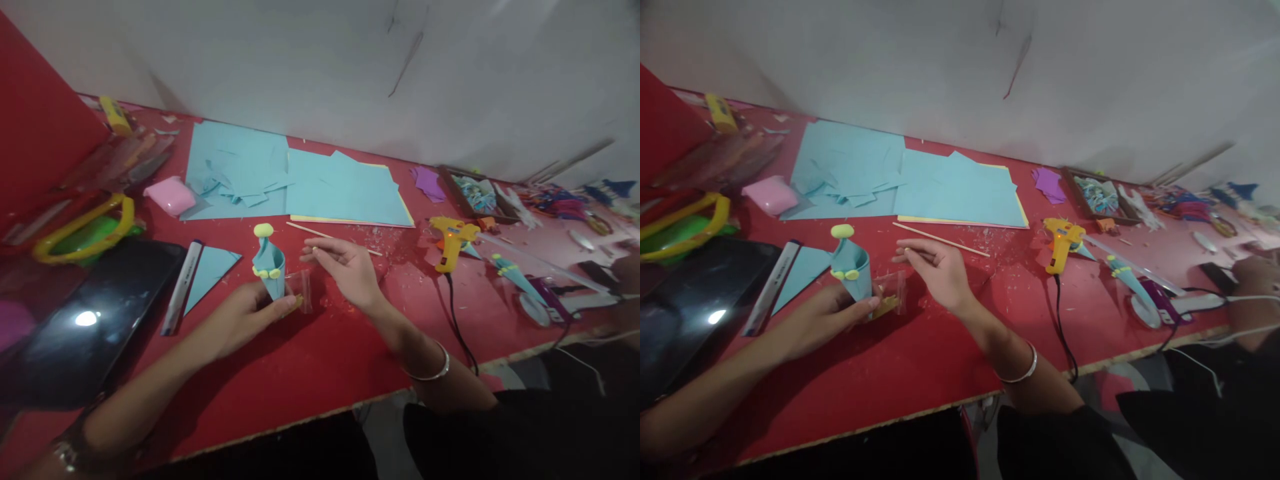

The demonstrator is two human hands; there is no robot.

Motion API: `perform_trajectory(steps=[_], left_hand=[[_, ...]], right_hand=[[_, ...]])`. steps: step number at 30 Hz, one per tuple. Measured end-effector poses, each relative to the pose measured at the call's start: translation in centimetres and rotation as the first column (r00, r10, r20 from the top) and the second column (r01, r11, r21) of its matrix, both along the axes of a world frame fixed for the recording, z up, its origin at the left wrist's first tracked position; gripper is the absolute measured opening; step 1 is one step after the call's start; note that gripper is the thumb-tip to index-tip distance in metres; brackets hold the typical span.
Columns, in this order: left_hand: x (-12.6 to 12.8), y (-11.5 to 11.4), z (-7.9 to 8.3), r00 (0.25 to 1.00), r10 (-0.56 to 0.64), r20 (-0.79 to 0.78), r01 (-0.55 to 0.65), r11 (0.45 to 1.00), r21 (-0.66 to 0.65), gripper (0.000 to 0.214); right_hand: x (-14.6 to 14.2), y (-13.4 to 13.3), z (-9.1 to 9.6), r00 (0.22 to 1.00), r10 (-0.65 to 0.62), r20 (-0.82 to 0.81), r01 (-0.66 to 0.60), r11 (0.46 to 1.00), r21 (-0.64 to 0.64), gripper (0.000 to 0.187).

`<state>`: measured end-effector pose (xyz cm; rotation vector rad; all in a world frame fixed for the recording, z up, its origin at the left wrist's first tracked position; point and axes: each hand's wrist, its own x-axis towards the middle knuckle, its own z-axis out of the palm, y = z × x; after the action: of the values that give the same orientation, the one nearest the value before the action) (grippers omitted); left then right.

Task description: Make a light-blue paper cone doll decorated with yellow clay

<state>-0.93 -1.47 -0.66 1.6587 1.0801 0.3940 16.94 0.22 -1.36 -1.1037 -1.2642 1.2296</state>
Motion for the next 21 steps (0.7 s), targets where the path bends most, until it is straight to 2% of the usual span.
perform_trajectory(steps=[3, 8, 13, 15, 18, 21], left_hand=[[0.1, 0.0, 0.1, 1.0, -0.003, 0.013, 0.003, 1.0, 0.016, 0.031], [0.0, 0.0, -0.2, 0.999, -0.017, 0.028, 0.016, 1.0, 0.005, 0.031], [0.0, -0.1, -0.3, 1.0, -0.019, 0.012, 0.019, 0.999, -0.026, 0.033], [0.1, -0.1, -0.3, 0.999, -0.027, 0.029, 0.028, 0.998, -0.048, 0.034], [0.2, -0.1, -0.3, 0.992, -0.076, 0.102, 0.08, 0.996, -0.035, 0.032], [0.2, -0.1, -0.5, 0.989, -0.106, 0.108, 0.109, 0.994, -0.018, 0.031]], right_hand=[[0.0, -0.1, 0.2, 0.999, -0.006, 0.034, 0.005, 0.999, 0.042, 0.011], [0.1, -0.2, 0.2, 0.986, -0.128, 0.104, 0.113, 0.983, 0.141, 0.007], [-0.3, -0.5, 0.0, 0.997, -0.072, -0.007, 0.072, 0.983, 0.167, 0.008], [-0.5, -0.9, 0.1, 0.999, -0.033, 0.005, 0.031, 0.975, 0.218, 0.013], [-0.8, -1.6, 0.3, 0.987, -0.006, 0.162, -0.054, 0.931, 0.362, 0.015], [-0.9, -2.0, 0.8, 0.943, -0.106, 0.314, -0.086, 0.837, 0.541, 0.011]])
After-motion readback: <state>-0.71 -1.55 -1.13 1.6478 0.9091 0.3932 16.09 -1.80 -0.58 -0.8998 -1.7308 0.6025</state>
